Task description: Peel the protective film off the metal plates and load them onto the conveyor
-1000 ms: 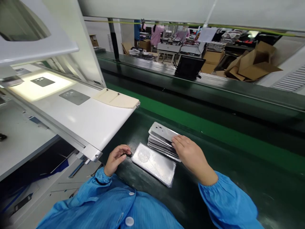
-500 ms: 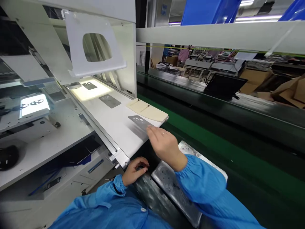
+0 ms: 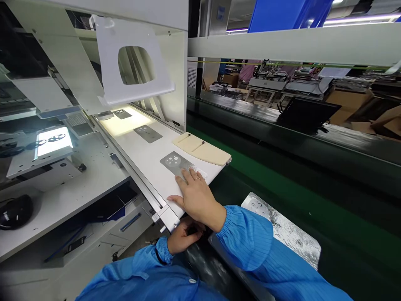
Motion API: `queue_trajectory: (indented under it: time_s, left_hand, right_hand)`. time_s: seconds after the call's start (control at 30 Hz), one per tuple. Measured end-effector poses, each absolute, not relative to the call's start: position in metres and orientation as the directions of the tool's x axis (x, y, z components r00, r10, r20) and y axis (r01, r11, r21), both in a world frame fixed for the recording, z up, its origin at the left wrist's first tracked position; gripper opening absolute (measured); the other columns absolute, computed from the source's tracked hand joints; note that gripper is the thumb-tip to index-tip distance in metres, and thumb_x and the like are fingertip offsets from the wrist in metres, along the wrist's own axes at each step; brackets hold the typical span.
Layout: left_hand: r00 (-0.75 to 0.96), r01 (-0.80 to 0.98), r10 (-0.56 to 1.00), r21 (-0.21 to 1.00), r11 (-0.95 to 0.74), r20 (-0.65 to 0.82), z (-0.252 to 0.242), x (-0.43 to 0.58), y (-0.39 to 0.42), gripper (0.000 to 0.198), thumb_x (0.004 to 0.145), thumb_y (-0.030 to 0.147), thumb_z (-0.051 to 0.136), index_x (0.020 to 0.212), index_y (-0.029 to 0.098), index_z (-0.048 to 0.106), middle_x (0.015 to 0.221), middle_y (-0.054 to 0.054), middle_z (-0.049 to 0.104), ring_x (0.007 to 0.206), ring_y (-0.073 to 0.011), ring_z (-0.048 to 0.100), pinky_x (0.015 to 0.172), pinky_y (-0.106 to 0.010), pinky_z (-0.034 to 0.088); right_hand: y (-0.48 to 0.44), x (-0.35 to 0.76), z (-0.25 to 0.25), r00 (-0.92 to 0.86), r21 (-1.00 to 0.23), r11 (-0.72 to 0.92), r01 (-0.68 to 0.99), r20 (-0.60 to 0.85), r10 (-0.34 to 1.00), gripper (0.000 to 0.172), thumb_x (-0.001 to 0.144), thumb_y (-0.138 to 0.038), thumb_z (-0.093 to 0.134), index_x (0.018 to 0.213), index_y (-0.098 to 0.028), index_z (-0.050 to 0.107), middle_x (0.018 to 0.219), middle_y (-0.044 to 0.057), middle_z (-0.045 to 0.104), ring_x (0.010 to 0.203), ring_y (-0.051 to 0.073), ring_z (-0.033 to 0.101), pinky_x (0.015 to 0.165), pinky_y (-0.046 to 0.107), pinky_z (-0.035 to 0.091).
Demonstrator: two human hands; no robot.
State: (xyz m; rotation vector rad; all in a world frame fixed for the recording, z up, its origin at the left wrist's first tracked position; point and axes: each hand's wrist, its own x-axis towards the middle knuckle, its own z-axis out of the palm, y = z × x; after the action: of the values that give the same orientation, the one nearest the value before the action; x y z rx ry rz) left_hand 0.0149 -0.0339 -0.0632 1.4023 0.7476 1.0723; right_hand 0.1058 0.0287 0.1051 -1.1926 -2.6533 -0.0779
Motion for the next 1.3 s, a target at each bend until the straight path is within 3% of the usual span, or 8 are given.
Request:
queue_trajectory:
  time_s: [0.37, 1.3]
  left_hand:
    - [0.393, -0.213, 0.890, 0.965, -0.156, 0.231, -0.056, 0.013, -0.034, 0.031, 0.081, 0.044, 0.062, 0.091, 0.014, 0.061, 0.088, -0.006, 0.058, 0.076, -0.0140, 0.056, 0.074, -0.030, 0.046]
    - [0.387, -0.198, 0.887, 0.962, -0.187, 0.252, -0.057, 0.014, -0.034, 0.034, 0.080, 0.047, 0.062, 0.091, 0.014, 0.060, 0.089, -0.008, 0.059, 0.075, -0.0147, 0.057, 0.072, -0.031, 0.046]
  right_hand:
    - [0.056, 0.107, 0.112, -0.638, -0.125, 0.657, 0.743, 0.162, 0.753, 0.064, 0.090, -0.055, 0.045, 0.134, -0.009, 0.050, 0.143, 0.022, 0.041, 0.132, 0.039, 0.036, 0.109, 0.054, 0.032]
    - [0.054, 0.093, 0.119, -0.585, -0.112, 0.602, 0.790, 0.151, 0.797, 0.068, 0.088, -0.058, 0.045, 0.132, -0.006, 0.051, 0.141, 0.024, 0.042, 0.130, 0.040, 0.039, 0.106, 0.054, 0.035]
